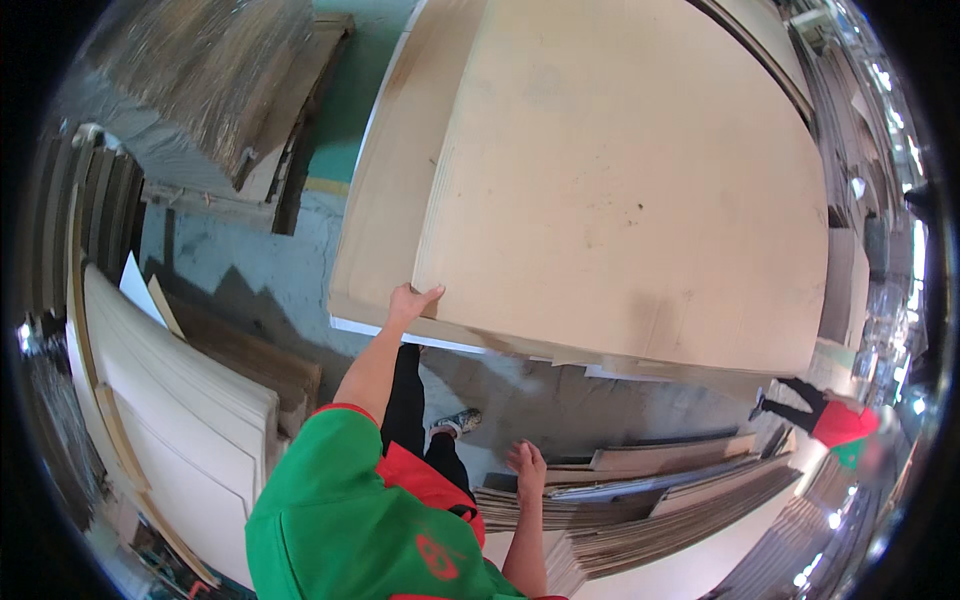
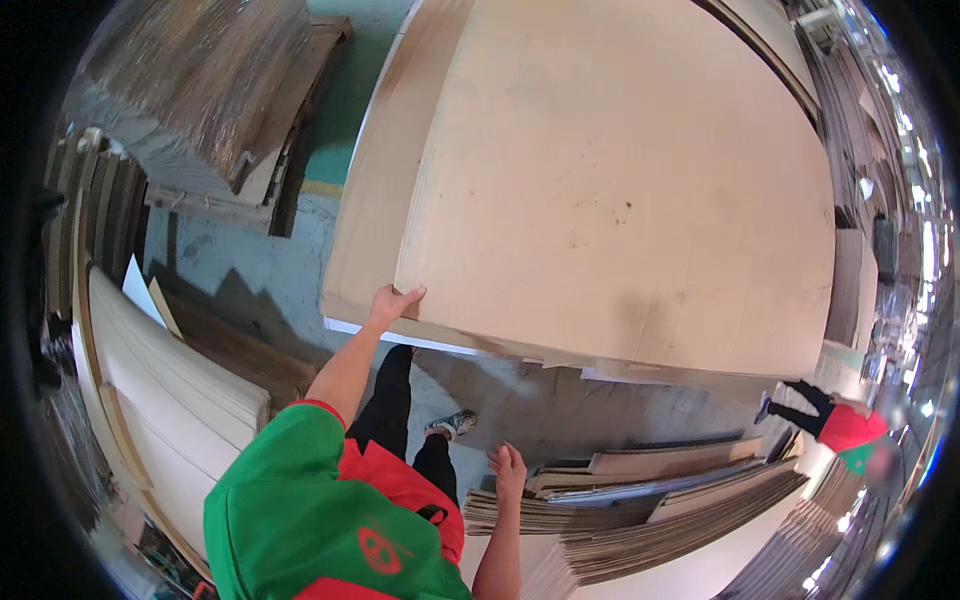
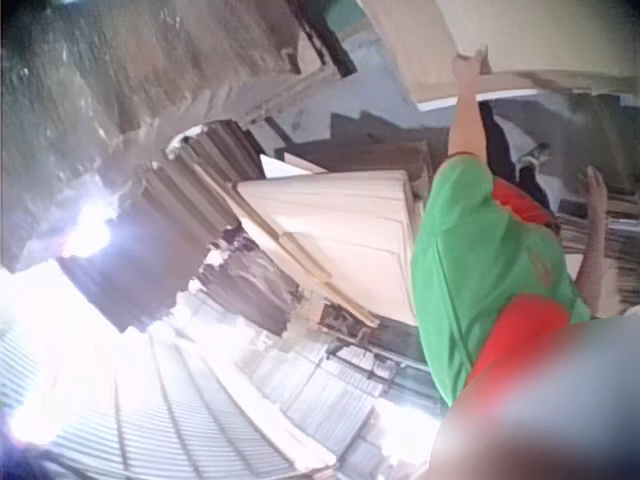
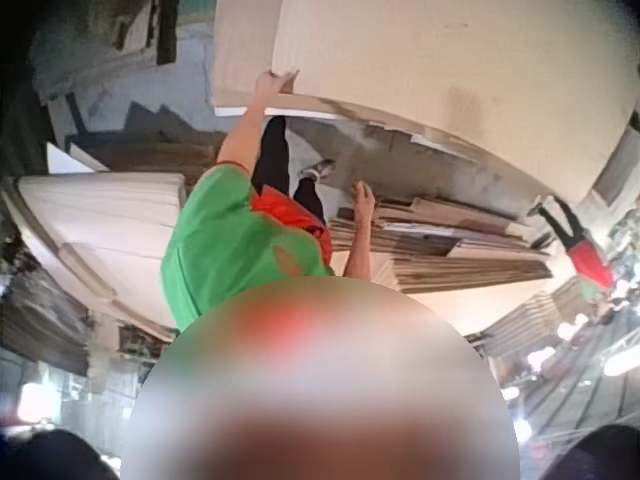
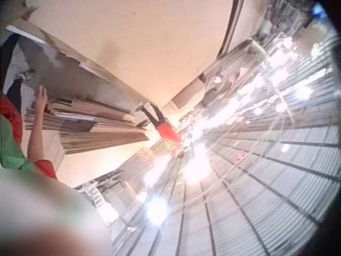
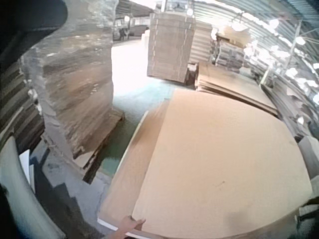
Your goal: The person repeatedly picks up large flat cardboard sheets from a stack and places them onto another stack. The person handles the sheets by hand, lifting and aligning them before setting them down. Another person in a similar uniform is visible in the background doing the same task.
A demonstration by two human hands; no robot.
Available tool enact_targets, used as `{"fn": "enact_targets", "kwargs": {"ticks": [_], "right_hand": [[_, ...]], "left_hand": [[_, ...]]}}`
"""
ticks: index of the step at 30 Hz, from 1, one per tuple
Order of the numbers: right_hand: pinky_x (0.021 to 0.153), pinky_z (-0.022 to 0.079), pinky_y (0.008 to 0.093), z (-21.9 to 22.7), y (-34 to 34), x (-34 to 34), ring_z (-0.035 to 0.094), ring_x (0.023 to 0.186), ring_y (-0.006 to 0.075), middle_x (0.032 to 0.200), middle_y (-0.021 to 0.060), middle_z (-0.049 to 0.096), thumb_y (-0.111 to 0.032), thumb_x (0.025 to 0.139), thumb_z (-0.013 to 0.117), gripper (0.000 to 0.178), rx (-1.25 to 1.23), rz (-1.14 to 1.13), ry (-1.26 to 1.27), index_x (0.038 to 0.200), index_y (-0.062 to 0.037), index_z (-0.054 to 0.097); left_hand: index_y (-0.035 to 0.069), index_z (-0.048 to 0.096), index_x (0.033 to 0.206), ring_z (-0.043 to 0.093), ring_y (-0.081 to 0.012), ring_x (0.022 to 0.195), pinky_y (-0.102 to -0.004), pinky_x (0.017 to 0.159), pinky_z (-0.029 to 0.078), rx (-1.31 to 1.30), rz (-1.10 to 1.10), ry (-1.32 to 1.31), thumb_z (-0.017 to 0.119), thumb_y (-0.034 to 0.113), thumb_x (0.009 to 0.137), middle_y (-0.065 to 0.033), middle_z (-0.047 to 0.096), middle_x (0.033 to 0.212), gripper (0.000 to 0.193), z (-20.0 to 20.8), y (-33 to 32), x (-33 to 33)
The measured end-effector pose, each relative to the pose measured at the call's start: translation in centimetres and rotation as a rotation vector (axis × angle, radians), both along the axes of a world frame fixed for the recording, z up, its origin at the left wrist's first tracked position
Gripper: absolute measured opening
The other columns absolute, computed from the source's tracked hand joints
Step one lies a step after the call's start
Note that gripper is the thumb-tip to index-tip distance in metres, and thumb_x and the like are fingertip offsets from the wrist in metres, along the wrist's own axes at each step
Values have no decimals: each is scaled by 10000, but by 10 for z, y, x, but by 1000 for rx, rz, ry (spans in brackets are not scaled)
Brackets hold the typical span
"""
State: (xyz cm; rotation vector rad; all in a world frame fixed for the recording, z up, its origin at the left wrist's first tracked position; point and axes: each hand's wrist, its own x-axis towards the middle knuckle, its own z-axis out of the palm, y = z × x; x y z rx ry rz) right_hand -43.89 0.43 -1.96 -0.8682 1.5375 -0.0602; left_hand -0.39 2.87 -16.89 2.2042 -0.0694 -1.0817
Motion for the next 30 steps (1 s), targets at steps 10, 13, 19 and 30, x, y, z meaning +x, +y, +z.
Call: {"fn": "enact_targets", "kwargs": {"ticks": [10,13,19,30], "right_hand": [[707,523,300,-1,39,21,662,928,201,1082,114,655,-292,932,575,429,194,144,206,1230,15,545],[691,522,294,-3,43,5,672,865,181,980,108,677,-348,908,597,448,139,-36,191,1166,19,595],[756,516,341,-13,46,20,678,853,216,969,152,688,-409,896,571,477,-6,142,276,1111,13,630],[727,518,328,-5,65,34,666,812,198,879,125,693,-451,887,572,484,-46,-13,166,1067,-11,659]], "left_hand": [[-70,657,1026,664,-331,932,-404,798,522,-23,-104,-138,781,556,630,-211,686,971,751,33,-34,23],[-68,660,1021,666,-293,918,-385,806,513,-84,-73,-67,759,531,690,-201,689,966,691,55,-30,20],[-130,653,881,644,-312,832,-409,764,492,33,-176,-30,710,534,752,-241,668,860,678,50,-40,25],[-126,598,1035,631,-253,869,-371,768,509,-62,-60,105,659,448,843,-194,647,965,608,109,-37,35]]}}
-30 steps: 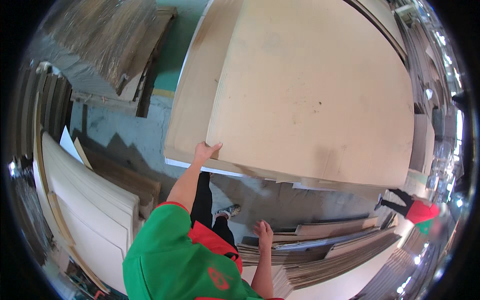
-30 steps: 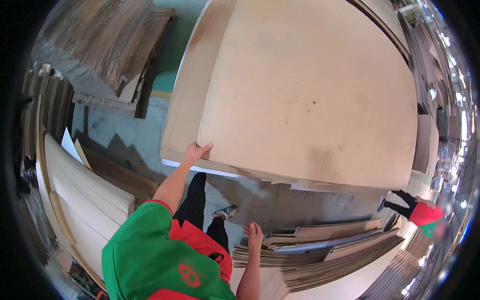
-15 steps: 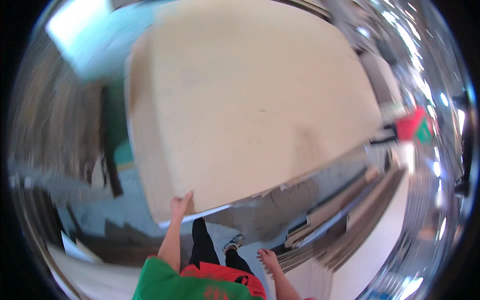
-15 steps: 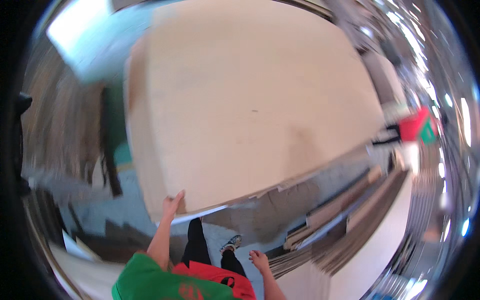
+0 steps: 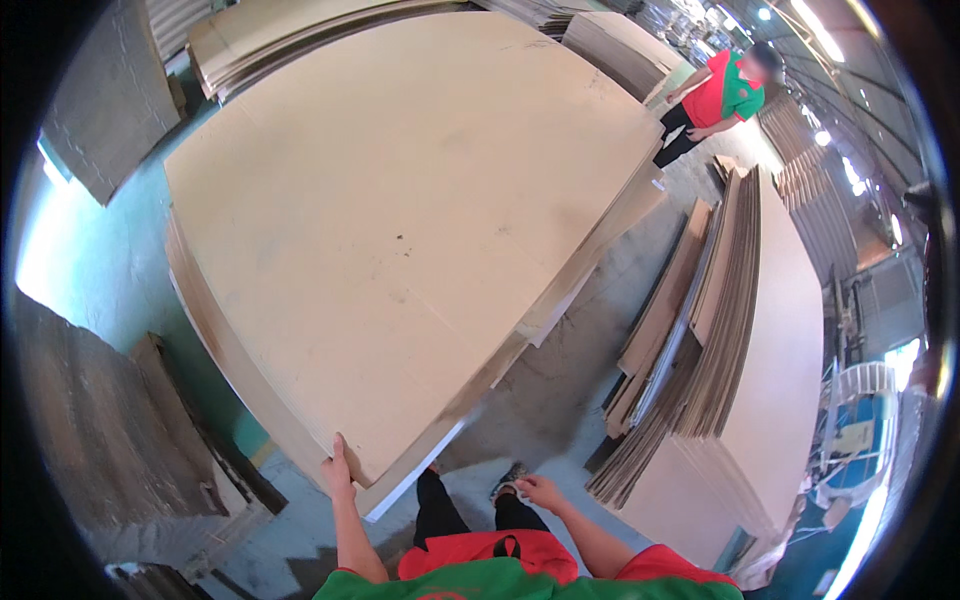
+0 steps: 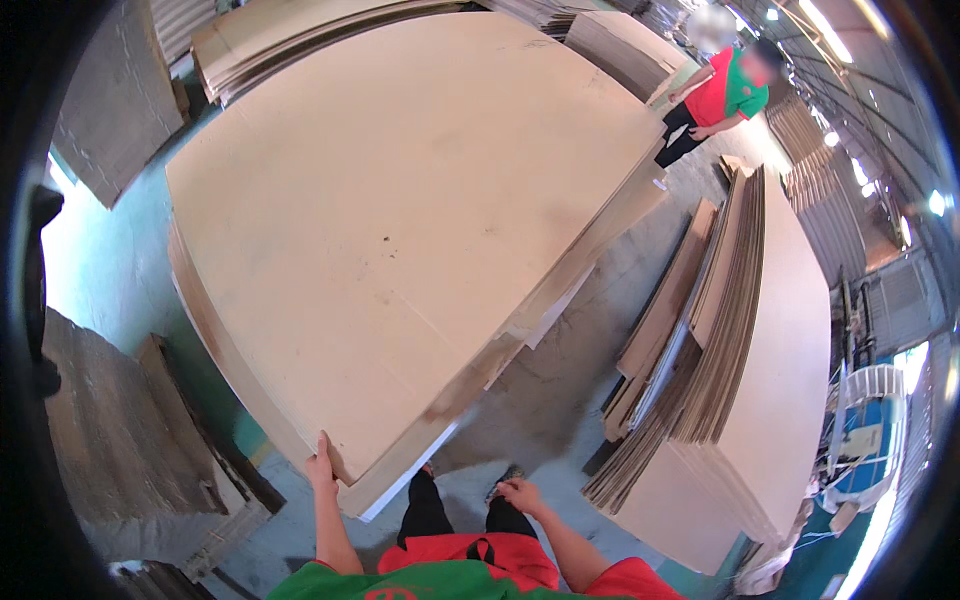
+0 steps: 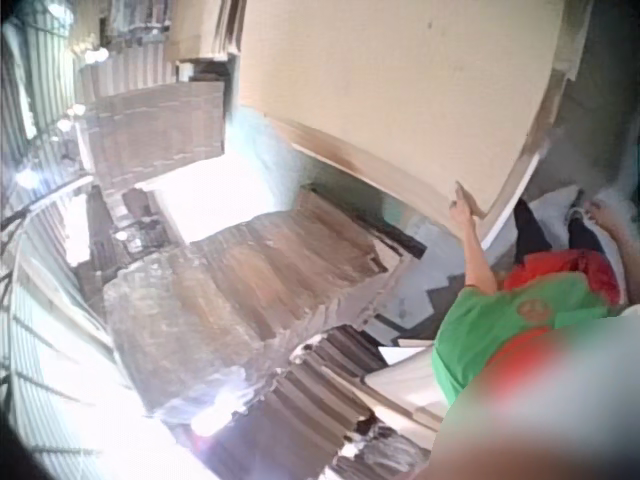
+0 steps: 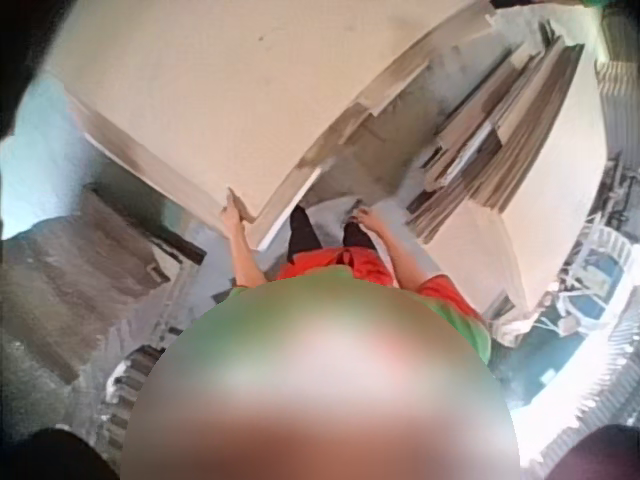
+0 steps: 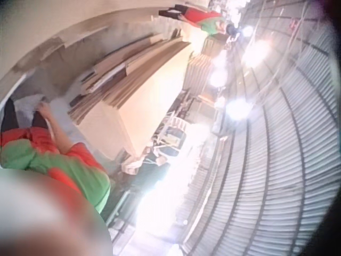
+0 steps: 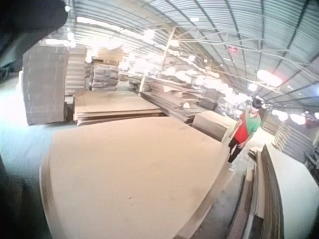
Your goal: The person repeatedly picks up large flat cardboard sheets from a stack and places them onto another stack. The person handles the sheets by hand, lifting and aligning them before setting them down. Another person in a similar uniform is visible in the background doing the same task.
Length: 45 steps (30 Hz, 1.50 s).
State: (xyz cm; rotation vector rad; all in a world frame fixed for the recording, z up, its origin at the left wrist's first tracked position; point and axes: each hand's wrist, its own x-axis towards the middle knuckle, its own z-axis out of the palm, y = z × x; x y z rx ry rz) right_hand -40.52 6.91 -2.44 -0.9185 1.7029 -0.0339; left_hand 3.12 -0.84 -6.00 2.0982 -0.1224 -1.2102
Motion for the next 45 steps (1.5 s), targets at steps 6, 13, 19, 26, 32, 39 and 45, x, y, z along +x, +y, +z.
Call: {"fn": "enact_targets", "kwargs": {"ticks": [6,13,19,26,32,39,45], "right_hand": [[879,474,427,65,-111,50,579,1068,262,1200,139,586,-615,910,442,684,-174,-695,-842,1278,-40,488],[826,517,384,167,-252,78,631,972,265,1098,138,636,-292,877,619,469,-514,-999,-938,1206,27,520],[679,522,336,221,-272,103,647,779,205,920,125,669,-69,783,634,264,-843,-840,-1020,1004,72,620],[571,474,324,297,-325,145,593,665,167,786,115,654,-66,773,573,218,-886,-576,-868,892,101,647],[557,555,349,366,-332,134,657,653,216,782,158,659,-51,805,514,217,-869,-545,-932,880,124,619],[489,556,351,398,-343,121,659,588,250,687,190,631,-62,836,507,230,-938,-489,-947,766,145,578],[525,549,346,402,-336,110,653,615,226,736,163,642,-68,813,521,204,-912,-493,-935,810,121,598]], "left_hand": [[-100,456,1245,617,-253,1015,-371,854,522,-513,40,338,585,289,916,-160,597,1154,525,176,-12,-16],[-104,456,1230,620,-254,1013,-385,839,528,-606,-199,459,556,174,916,-167,600,1136,431,300,9,-69],[-52,502,1204,605,-250,1023,-376,873,500,-828,-24,430,507,244,914,-155,598,1121,415,310,-9,-60],[2,552,1087,657,-173,621,-234,443,504,-1059,-152,466,483,294,910,-110,670,890,348,364,-65,5],[28,549,902,382,-105,396,-198,331,349,-1166,-221,522,474,306,948,-51,521,618,292,403,-86,10],[15,519,839,358,-92,431,-196,339,355,-1190,-208,499,456,276,979,-27,415,594,304,450,-91,-4],[22,541,866,414,-96,434,-203,343,341,-1175,-248,452,466,300,969,-45,482,595,305,442,-88,-10]]}}
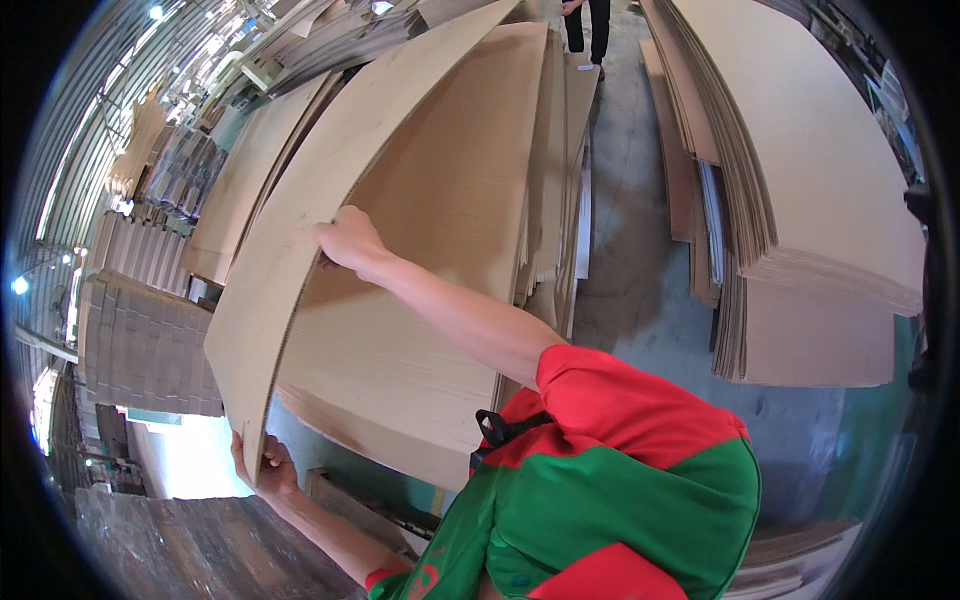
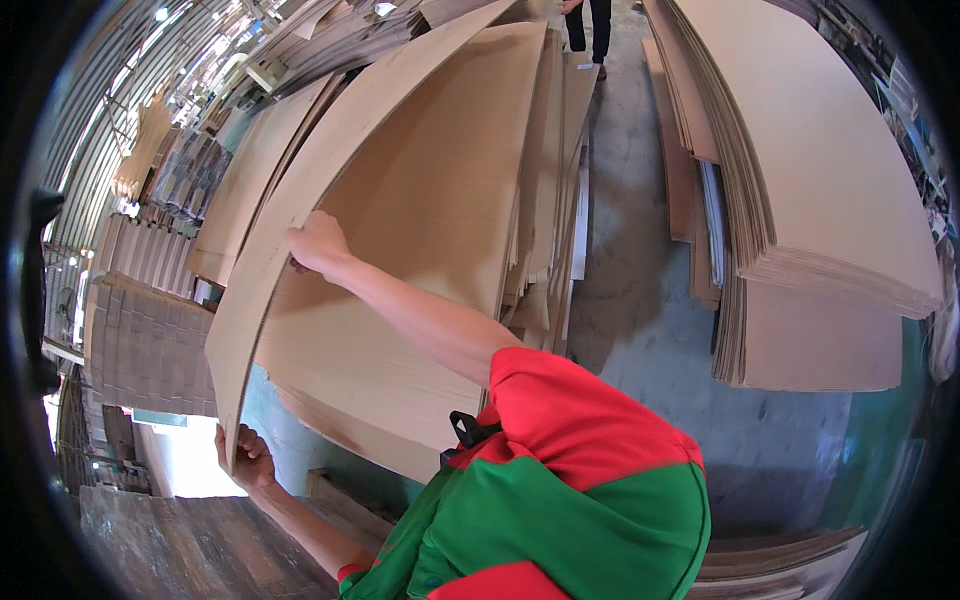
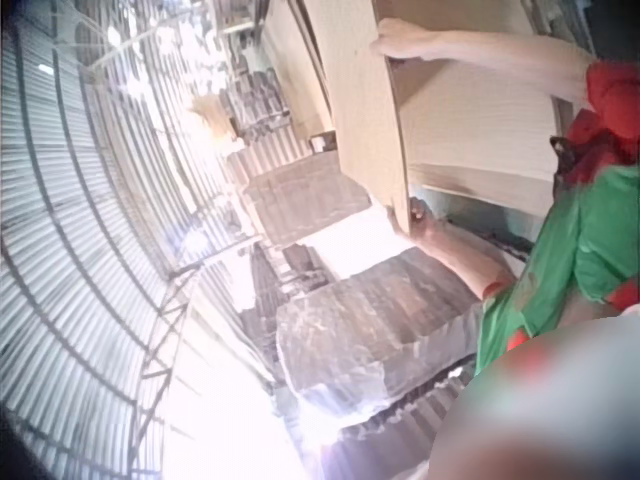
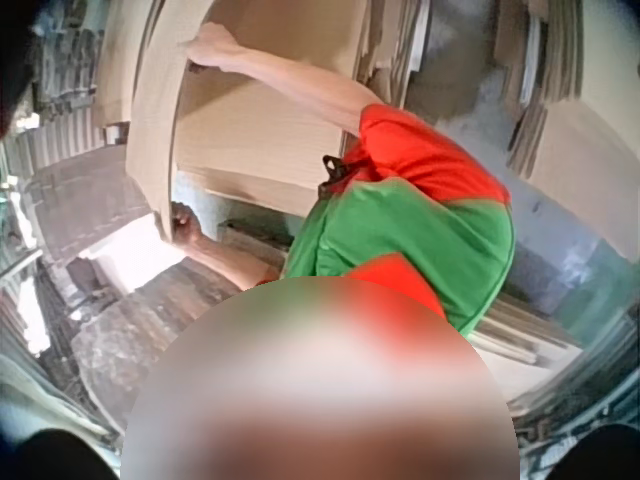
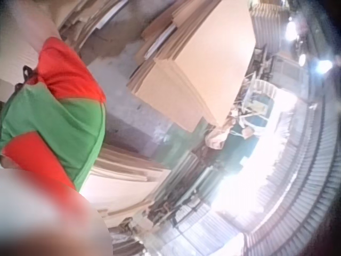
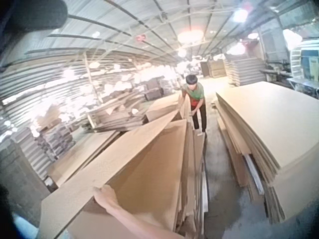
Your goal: The person repeatedly picks up large flat cardboard sheets from a stack and places them onto another stack. The person handles the sheets by hand, lifting and aligning them before setting them down. Another person in a similar uniform is visible in the background doing the same task.
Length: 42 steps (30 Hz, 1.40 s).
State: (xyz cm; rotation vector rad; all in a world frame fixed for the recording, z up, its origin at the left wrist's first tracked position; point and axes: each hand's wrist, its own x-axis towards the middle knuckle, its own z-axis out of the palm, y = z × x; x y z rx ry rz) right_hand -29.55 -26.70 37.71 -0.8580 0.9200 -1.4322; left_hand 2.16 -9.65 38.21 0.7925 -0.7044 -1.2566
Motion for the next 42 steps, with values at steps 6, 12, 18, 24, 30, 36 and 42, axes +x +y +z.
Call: {"fn": "enact_targets", "kwargs": {"ticks": [6,12,18,24,30,36,42], "right_hand": [[587,562,354,-99,18,-17,650,741,217,879,113,638,-130,827,578,248,123,-31,-46,1013,34,586],[393,416,314,-252,80,-70,543,499,162,664,73,577,-323,863,563,308,556,49,331,854,-16,575],[634,503,440,-351,182,-128,644,711,351,711,191,642,-411,825,563,436,629,1,883,866,7,679],[507,513,335,-410,340,-203,647,586,221,707,123,637,-317,851,591,360,1029,-100,830,836,41,627],[511,525,353,-450,470,-217,634,596,235,784,93,635,-274,847,639,296,1537,-51,709,956,1,619],[539,535,362,-470,463,-207,644,606,208,751,98,643,-267,818,650,316,1005,374,1080,993,-4,636],[776,512,432,-436,362,-191,644,853,370,846,196,677,-358,801,574,380,796,58,1100,895,-10,693]], "left_hand": [[13,495,1237,649,-222,916,-327,697,556,322,113,5,502,290,924,-126,624,1098,418,-88,8,-9],[22,441,1338,524,-263,1187,-421,1015,410,545,-244,-3,486,369,954,-110,529,1310,519,-273,21,-54],[36,468,1284,527,-289,1142,-483,935,456,784,-423,-95,519,432,943,-116,534,1262,525,-443,25,-96],[59,458,1239,522,-316,1073,-518,907,447,979,-422,-50,524,458,938,-125,521,1188,504,-501,41,-110],[86,459,1226,533,-301,1043,-493,891,456,982,-500,-77,504,490,938,-117,527,1162,499,-499,41,-106],[88,459,1229,549,-299,1029,-480,853,484,1031,-524,-99,492,490,943,-121,536,1147,494,-503,38,-109],[49,482,1197,606,-293,967,-418,810,518,985,-655,-201,476,461,956,-137,581,1115,477,-494,36,-131]]}}
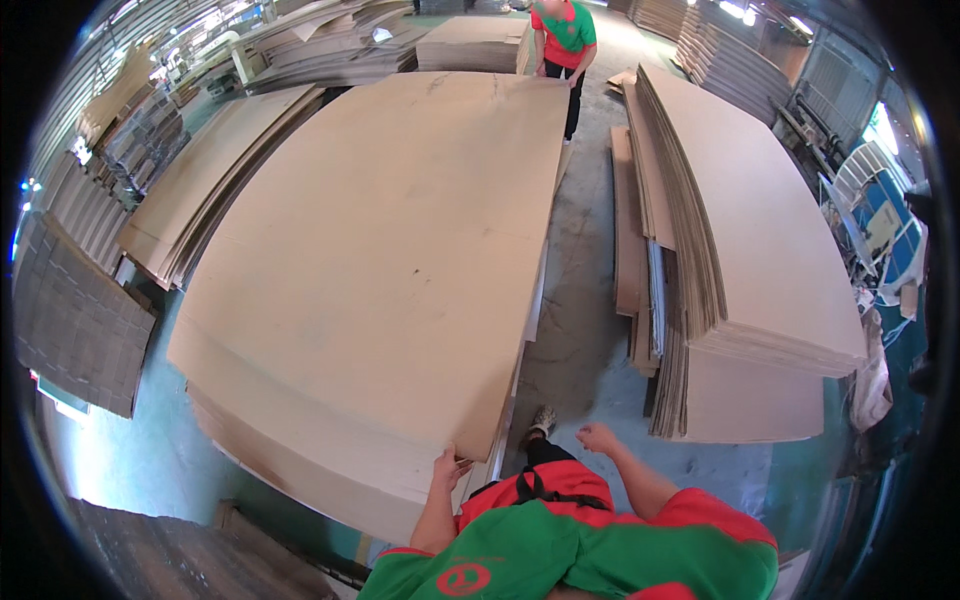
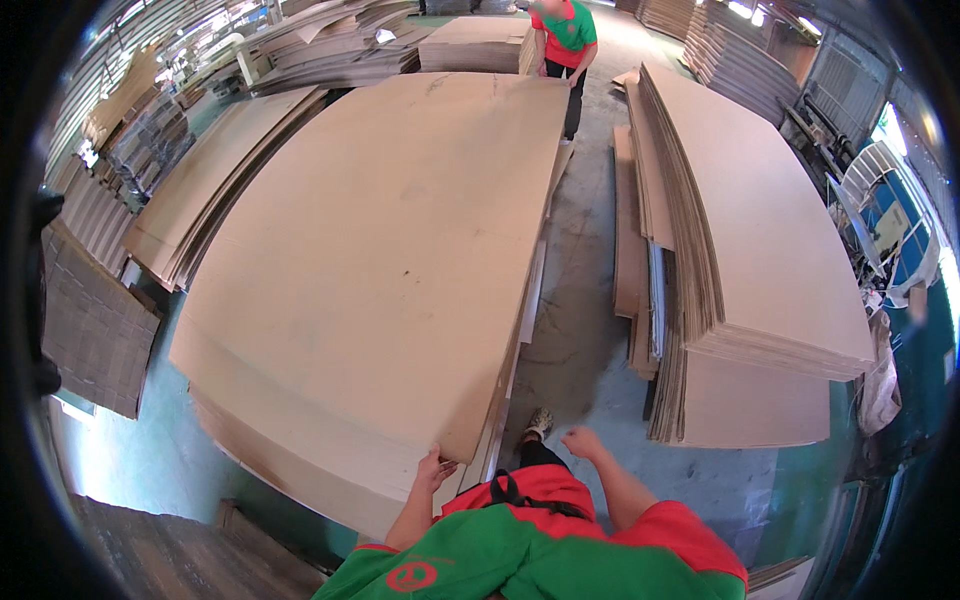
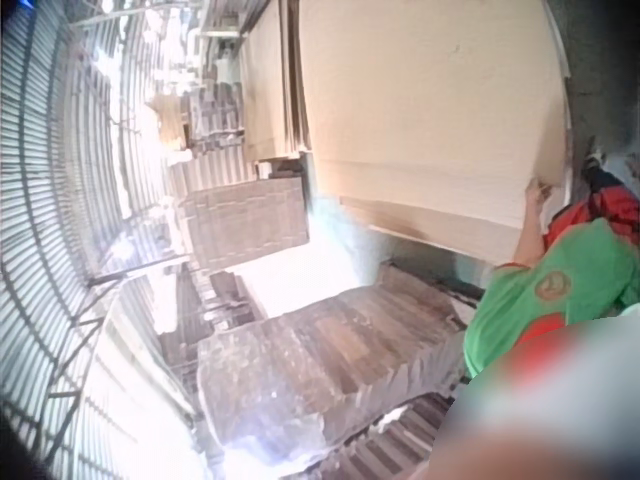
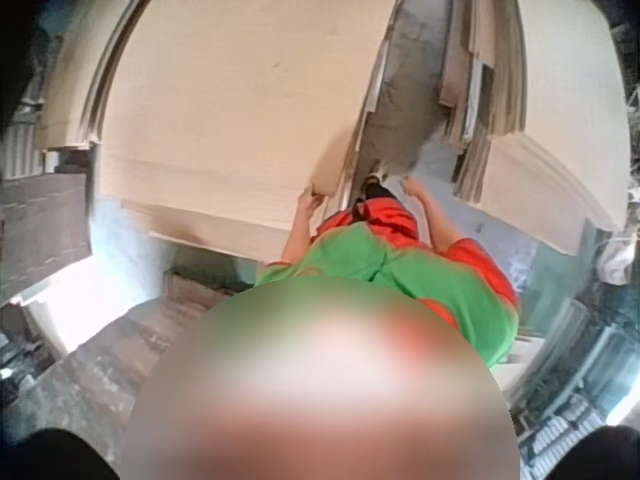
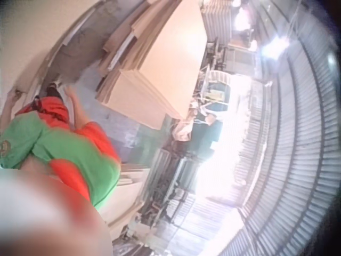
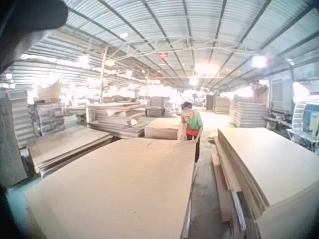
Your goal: The person repeatedly picks up large flat cardboard sheets from a stack and places them onto another stack. The person handles the sheets by hand, lifting and aligning them before setting them down. Another person in a similar uniform is visible in the background doing the same task.
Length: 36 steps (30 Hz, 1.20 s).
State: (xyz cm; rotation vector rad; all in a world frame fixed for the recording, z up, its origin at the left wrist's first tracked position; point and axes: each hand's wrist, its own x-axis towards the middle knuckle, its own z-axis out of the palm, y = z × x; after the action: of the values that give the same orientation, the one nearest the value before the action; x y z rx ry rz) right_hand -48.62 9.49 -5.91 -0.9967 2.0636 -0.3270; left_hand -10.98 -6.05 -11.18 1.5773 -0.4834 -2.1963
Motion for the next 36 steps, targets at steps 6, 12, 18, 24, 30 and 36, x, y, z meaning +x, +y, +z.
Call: {"fn": "enact_targets", "kwargs": {"ticks": [6,12,18,24,30,36], "right_hand": [[728,520,380,41,-47,17,662,745,281,826,174,684,-324,820,592,368,-173,86,9,966,2,679],[644,532,358,20,-14,16,668,649,223,753,137,688,-354,828,590,386,81,174,18,959,-2,679],[574,535,347,-11,34,4,647,617,213,761,110,684,-410,830,578,428,377,89,-84,940,-8,678],[566,539,341,-25,34,8,653,634,209,775,111,682,-352,824,588,385,330,40,-114,959,-1,673],[565,539,345,-20,-8,30,666,639,210,751,120,678,-317,810,596,360,155,82,-145,940,7,683],[590,545,362,-10,-51,30,672,605,234,718,156,672,-296,803,597,350,-5,129,-9,930,17,688]], "left_hand": [[-17,538,1102,648,-280,896,-392,785,533,-50,-70,90,444,395,982,-159,624,1044,440,13,5,-41],[-41,557,1104,667,-279,870,-362,706,553,-112,-167,-28,458,357,976,-180,645,1028,429,15,18,-23],[-48,557,1090,681,-279,771,-355,644,558,-130,-155,-266,491,318,948,-174,665,945,397,-2,39,41],[-33,573,1058,682,-257,733,-336,585,547,-113,-114,-353,514,288,934,-159,672,918,349,-9,52,69],[-31,591,1041,684,-228,735,-312,573,544,-143,-44,-331,519,282,938,-149,678,914,337,4,62,57],[-40,578,1066,690,-255,784,-343,615,557,-191,-46,-320,512,309,943,-163,675,952,376,3,77,60]]}}
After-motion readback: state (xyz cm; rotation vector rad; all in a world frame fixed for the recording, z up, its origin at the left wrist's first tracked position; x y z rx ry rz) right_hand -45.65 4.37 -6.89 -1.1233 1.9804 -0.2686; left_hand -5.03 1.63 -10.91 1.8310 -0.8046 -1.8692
